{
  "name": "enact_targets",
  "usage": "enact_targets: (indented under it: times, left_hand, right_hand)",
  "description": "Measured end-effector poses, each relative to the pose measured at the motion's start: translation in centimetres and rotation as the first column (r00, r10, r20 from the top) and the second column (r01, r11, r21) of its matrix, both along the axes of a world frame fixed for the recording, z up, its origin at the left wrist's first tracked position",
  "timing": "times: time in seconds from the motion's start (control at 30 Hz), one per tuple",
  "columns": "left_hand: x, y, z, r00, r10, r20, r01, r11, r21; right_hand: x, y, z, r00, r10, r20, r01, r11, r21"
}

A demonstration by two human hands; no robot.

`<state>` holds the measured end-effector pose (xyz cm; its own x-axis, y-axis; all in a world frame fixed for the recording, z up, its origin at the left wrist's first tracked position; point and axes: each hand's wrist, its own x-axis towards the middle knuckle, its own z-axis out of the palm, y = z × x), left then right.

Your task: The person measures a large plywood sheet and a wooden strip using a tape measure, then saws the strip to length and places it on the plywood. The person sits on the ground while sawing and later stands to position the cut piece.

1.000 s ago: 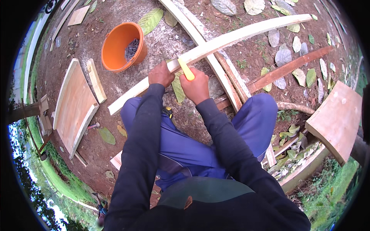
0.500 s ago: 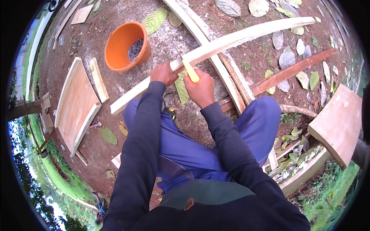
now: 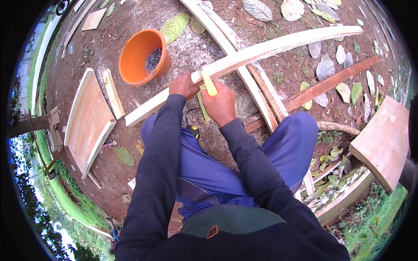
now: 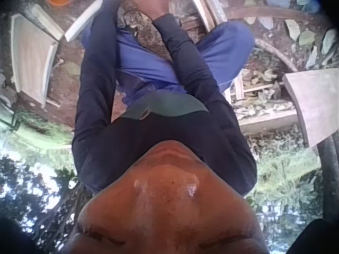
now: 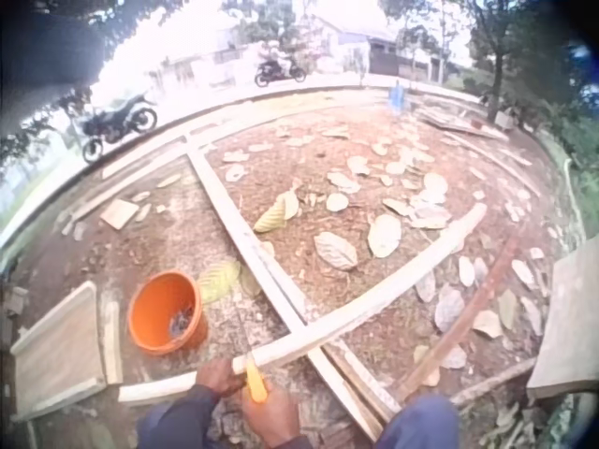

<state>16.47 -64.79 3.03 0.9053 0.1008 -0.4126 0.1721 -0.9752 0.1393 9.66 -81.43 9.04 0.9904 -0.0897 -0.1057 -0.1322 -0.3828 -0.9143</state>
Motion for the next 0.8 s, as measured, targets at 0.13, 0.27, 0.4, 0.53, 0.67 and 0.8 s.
enact_targets:
  times: [0.13, 0.27, 0.4, 0.53, 0.67, 0.8]
  left_hand:
    - [-0.7, -0.3, 0.9, 1.0, 0.021, -0.013, -0.021, 1.0, 0.001]
    - [-0.5, -0.8, 0.1, 0.999, 0.024, -0.047, -0.025, 0.999, -0.023]
    - [-0.3, -0.6, -0.1, 0.999, 0.045, -0.017, -0.046, 0.997, -0.058]
    - [-0.6, -0.6, 0.5, 0.996, 0.065, -0.059, -0.07, 0.994, -0.078]
    - [-0.6, -0.2, 0.4, 0.995, 0.044, -0.088, -0.05, 0.996, -0.068]
    - [-0.5, -0.5, 0.0, 0.995, 0.051, -0.088, -0.058, 0.995, -0.08]
  right_hand:
    - [-9.8, -6.4, 3.5, 0.989, 0.022, -0.147, -0.012, 0.998, 0.067]
    - [-11.7, -7.9, 4.8, 0.985, -0.002, -0.175, 0.023, 0.992, 0.12]
    - [0.2, -2.0, 1.5, 0.995, 0.037, -0.09, -0.034, 0.998, 0.044]
    - [-1.1, -1.5, 0.6, 0.994, 0.046, -0.098, -0.047, 0.999, 0.001]
    - [-12.8, -8.3, 5.7, 0.98, 0.065, -0.188, -0.06, 0.998, 0.036]
    - [-10.3, -7.5, 5.8, 0.977, 0.034, -0.21, -0.026, 0.999, 0.041]
